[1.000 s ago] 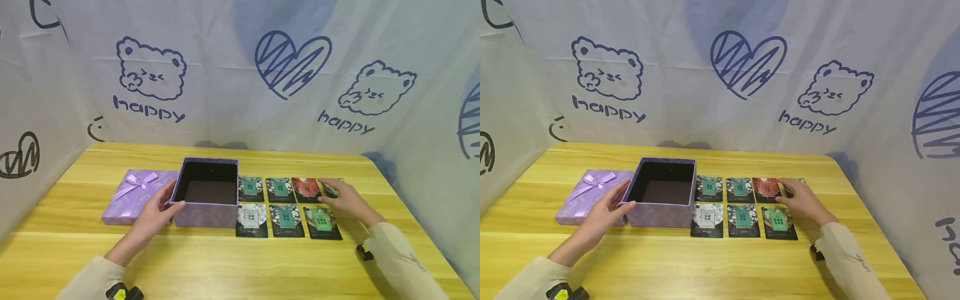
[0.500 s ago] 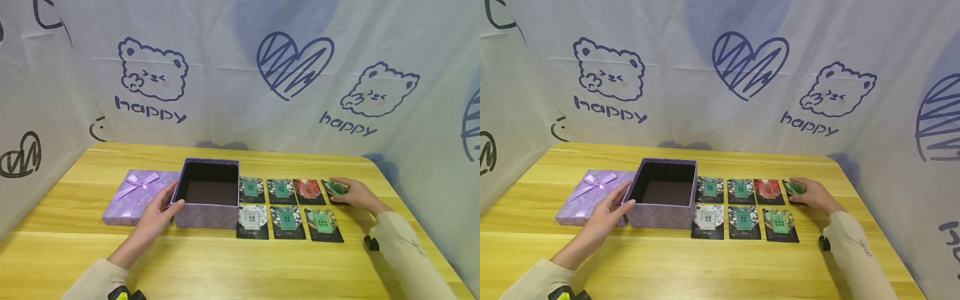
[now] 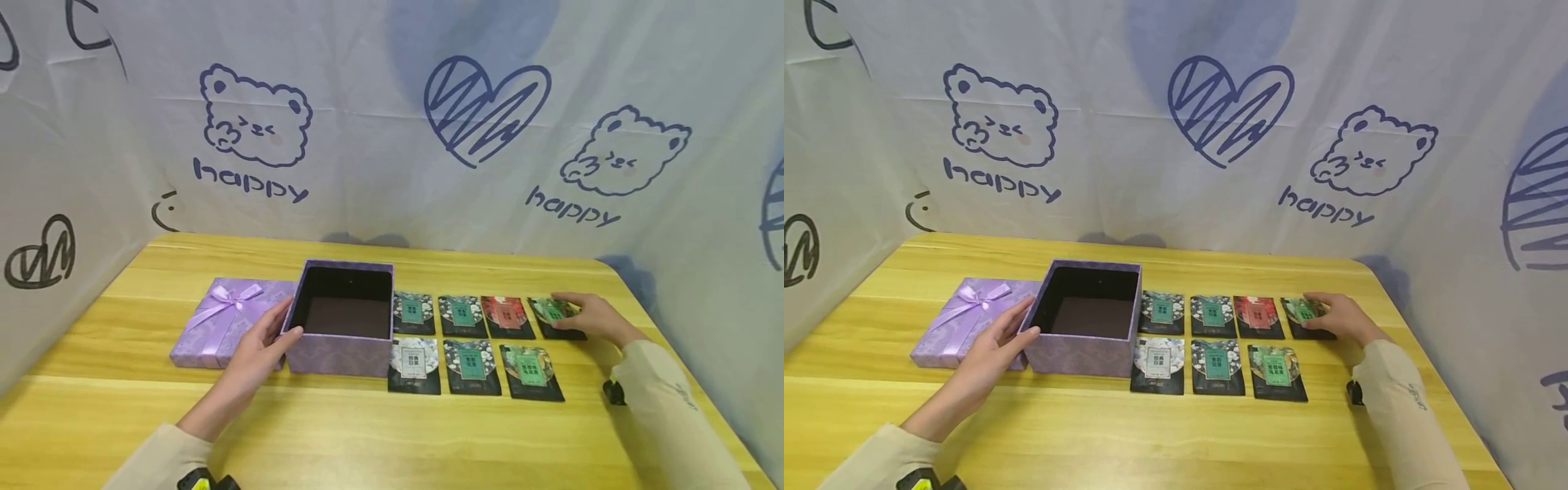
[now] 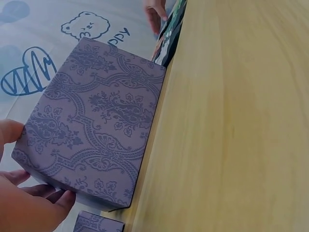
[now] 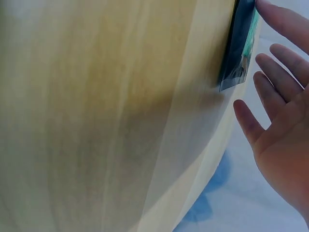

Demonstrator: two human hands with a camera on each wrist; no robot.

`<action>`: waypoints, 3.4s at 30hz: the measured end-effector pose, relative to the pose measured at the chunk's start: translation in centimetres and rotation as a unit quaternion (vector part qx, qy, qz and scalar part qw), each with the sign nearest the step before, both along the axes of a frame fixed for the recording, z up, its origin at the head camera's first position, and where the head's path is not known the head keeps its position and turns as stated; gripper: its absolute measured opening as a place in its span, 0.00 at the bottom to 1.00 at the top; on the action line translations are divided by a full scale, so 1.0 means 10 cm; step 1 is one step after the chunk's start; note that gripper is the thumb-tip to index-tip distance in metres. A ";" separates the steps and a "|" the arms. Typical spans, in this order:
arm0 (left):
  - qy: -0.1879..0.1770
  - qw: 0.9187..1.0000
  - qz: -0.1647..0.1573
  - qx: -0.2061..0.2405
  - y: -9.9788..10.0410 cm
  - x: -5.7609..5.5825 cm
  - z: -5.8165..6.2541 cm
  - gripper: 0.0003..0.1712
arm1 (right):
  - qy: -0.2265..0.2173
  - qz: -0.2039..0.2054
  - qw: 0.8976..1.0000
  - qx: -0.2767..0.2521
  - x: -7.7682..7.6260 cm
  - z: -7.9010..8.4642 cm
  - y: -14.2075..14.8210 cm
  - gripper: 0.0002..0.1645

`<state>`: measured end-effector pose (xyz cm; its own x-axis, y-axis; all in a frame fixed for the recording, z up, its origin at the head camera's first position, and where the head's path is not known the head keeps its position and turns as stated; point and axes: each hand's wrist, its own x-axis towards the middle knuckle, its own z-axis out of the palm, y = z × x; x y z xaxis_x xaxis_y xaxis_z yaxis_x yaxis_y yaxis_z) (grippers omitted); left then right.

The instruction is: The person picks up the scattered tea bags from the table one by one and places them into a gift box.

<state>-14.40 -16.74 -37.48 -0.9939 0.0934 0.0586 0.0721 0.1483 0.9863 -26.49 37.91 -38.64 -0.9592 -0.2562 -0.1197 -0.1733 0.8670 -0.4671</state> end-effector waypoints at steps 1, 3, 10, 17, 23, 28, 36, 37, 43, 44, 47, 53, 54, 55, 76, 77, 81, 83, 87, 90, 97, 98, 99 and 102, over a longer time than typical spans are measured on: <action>-0.003 1.000 0.000 -0.002 0.00 0.00 0.00 0.36 | -0.001 0.001 1.000 0.002 0.00 0.00 0.00 0.45; -0.007 1.000 0.000 -0.004 -0.01 0.00 0.00 0.36 | -0.005 0.004 1.000 0.008 -0.01 -0.01 0.01 0.46; -0.016 1.000 -0.002 0.002 -0.02 0.01 0.00 0.37 | -0.015 0.021 0.999 0.028 0.01 0.02 0.02 0.49; -0.017 1.000 -0.002 -0.003 -0.03 0.00 0.00 0.37 | -0.057 0.024 0.998 0.026 0.05 0.05 0.05 0.53; -0.015 1.000 -0.003 0.000 -0.03 0.01 0.00 0.37 | -0.057 0.012 0.998 0.007 0.08 0.00 0.08 0.56; -0.015 1.000 -0.003 0.000 -0.03 0.01 0.00 0.37 | -0.051 0.008 0.999 0.013 0.09 -0.03 0.08 0.60; -0.012 1.000 -0.006 0.002 -0.03 0.00 -0.01 0.37 | -0.035 0.007 0.999 0.017 0.13 -0.05 0.07 0.58; -0.011 1.000 -0.006 0.004 -0.02 0.00 -0.01 0.37 | -0.033 0.007 0.999 0.016 0.13 -0.05 0.07 0.58; -0.005 1.000 -0.006 0.010 -0.02 0.00 -0.02 0.37 | -0.015 0.023 1.000 0.011 0.15 -0.04 0.04 0.57; -0.005 1.000 -0.006 0.010 -0.02 0.00 -0.02 0.37 | -0.010 0.030 0.999 0.010 0.15 -0.03 0.04 0.56; -0.003 1.000 -0.005 0.010 -0.02 0.01 -0.02 0.37 | 0.008 0.047 0.999 0.010 0.14 -0.01 0.01 0.55; 0.001 1.000 -0.008 0.011 -0.01 0.01 -0.03 0.37 | 0.033 0.038 0.999 0.020 0.18 0.01 -0.02 0.51; 0.003 1.000 -0.008 0.012 -0.01 0.01 -0.03 0.37 | 0.033 0.031 0.999 0.021 0.18 0.02 -0.03 0.51; 0.004 1.000 -0.008 0.011 -0.01 0.00 -0.03 0.37 | 0.032 0.024 0.999 0.021 0.19 0.02 -0.05 0.51; 0.015 1.000 -0.003 0.015 0.00 0.00 -0.06 0.36 | 0.049 0.056 0.997 0.011 0.28 0.18 -0.60 0.54; 0.014 1.000 -0.002 0.015 0.00 -0.01 -0.06 0.35 | 0.050 0.060 0.997 0.011 0.29 0.19 -0.63 0.55; 0.014 1.000 -0.001 0.018 0.00 -0.01 -0.07 0.35 | 0.053 0.083 0.995 0.007 0.31 0.24 -0.78 0.56; 0.013 1.000 0.000 0.019 0.00 -0.01 -0.07 0.35 | 0.055 0.095 0.994 0.009 0.33 0.26 -0.86 0.55; 0.012 1.000 -0.002 0.017 0.00 -0.01 -0.07 0.36 | 0.057 0.115 0.992 0.015 0.36 0.29 -1.00 0.54; 0.012 1.000 -0.004 0.015 0.00 0.00 -0.07 0.36 | 0.060 0.129 0.990 0.018 0.38 0.32 -1.10 0.53; 0.015 1.000 -0.002 0.021 0.00 0.00 -0.07 0.35 | 0.065 0.154 0.985 0.029 0.41 0.40 -1.32 0.52; 0.016 1.000 -0.002 0.022 0.00 0.00 -0.07 0.35 | 0.064 0.154 0.985 0.033 0.40 0.41 -1.34 0.52; 0.016 1.000 -0.002 0.023 0.00 0.00 -0.07 0.35 | 0.063 0.155 0.985 0.036 0.40 0.43 -1.36 0.52; 0.016 1.000 -0.002 0.024 0.01 0.00 -0.08 0.36 | 0.053 0.152 0.986 0.042 0.38 0.48 -1.42 0.52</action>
<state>-14.40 -16.68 -38.25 -0.9910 0.0948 0.0944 0.1039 0.1013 0.9894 -22.67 23.72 -33.87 -0.8478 -0.5273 -0.0562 -0.4750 0.8023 -0.3615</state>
